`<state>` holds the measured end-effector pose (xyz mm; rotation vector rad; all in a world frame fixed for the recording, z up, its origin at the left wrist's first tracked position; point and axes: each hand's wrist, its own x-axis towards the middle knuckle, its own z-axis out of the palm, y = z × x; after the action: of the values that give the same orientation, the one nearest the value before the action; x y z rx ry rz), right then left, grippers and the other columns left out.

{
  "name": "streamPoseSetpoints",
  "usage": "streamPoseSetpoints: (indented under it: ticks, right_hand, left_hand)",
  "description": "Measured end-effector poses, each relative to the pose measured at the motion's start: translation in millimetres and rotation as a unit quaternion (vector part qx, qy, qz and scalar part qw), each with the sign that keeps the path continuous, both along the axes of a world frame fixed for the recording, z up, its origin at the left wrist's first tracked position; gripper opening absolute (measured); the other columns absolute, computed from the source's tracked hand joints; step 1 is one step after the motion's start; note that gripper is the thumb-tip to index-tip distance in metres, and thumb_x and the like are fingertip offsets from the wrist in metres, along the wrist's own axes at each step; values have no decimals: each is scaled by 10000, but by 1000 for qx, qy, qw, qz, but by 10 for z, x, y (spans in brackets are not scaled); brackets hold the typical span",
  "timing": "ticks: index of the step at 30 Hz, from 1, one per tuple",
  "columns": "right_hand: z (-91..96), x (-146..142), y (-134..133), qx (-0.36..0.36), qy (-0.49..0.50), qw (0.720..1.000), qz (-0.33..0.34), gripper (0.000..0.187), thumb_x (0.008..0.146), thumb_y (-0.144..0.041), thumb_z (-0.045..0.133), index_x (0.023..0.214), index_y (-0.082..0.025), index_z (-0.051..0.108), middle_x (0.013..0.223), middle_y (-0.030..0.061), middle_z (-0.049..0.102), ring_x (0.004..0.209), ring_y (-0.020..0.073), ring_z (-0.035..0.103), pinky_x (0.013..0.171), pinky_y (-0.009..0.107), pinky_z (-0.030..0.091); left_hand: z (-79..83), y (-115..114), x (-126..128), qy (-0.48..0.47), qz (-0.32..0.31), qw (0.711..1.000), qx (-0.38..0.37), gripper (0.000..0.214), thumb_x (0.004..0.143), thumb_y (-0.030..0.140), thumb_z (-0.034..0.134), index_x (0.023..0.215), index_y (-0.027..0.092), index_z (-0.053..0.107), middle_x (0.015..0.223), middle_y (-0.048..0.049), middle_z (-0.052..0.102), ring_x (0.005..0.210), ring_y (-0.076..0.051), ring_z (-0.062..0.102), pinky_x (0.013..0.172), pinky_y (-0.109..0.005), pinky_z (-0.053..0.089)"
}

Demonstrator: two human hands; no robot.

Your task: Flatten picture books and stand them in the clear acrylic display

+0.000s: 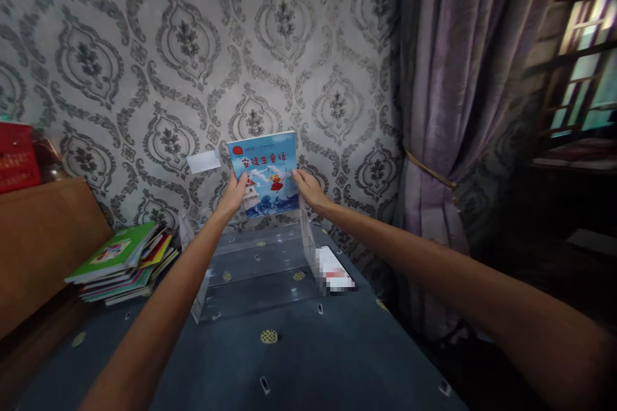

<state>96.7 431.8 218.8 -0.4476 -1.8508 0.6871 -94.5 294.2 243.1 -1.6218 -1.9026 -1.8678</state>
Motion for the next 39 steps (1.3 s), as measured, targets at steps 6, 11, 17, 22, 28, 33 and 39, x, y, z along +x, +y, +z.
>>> streamPoseSetpoints:
  ticks: [6,11,17,22,28,33,39]
  right_hand:
    - [14,22,-29,-4,-1,1000,-13,440,913,-583,362,851,-209,585,848,48,650,869,231,588,821,329,451]
    - [25,78,-51,-1,-4,1000,-15,459,919,-569,374,880,-193,633,897,71,694,906,248,616,858,337,462]
    - [20,110,-77,4,-2,1000,-14,453,934,-534,380,945,-188,672,929,83,726,918,264,631,856,348,471]
    - [48,117,-85,2,1,1000,-18,430,939,-509,412,979,-184,690,970,95,741,951,268,634,883,364,478]
    - [269,96,-85,-1,8,1000,-11,424,969,-478,385,1063,-183,674,1024,101,722,955,249,640,872,374,501]
    - [446,76,-120,-16,51,998,-16,462,961,-536,380,1068,-186,663,1023,94,707,971,256,630,861,384,512]
    - [210,270,-372,1,99,991,-94,452,944,-574,360,958,-202,615,964,103,686,960,263,612,910,403,479]
  left_hand:
    - [10,-46,-14,-3,3,1000,-3,404,933,530,519,1213,247,588,1285,-105,672,1257,-272,601,1095,-432,426]
    - [19,-72,1,-11,4,1000,-7,400,940,568,508,1154,242,592,1173,-98,699,1184,-268,630,1029,-428,477]
    - [20,-109,23,-11,6,1000,-7,382,938,578,506,1097,243,598,1117,-96,703,1150,-271,635,1001,-431,492]
    - [49,-139,48,-7,14,1000,-9,333,944,544,502,1051,244,598,1091,-98,703,1120,-278,643,990,-445,495]
    - [167,-170,104,-4,25,1000,-5,310,960,513,481,1071,236,570,1137,-102,688,1118,-269,639,981,-432,495]
    - [220,-254,145,-8,48,999,2,314,971,507,470,1127,241,530,1156,-98,674,1119,-263,637,967,-417,496]
    - [-109,-692,288,26,82,996,22,324,986,448,429,1199,217,508,1138,-111,676,1093,-248,642,1015,-415,465]
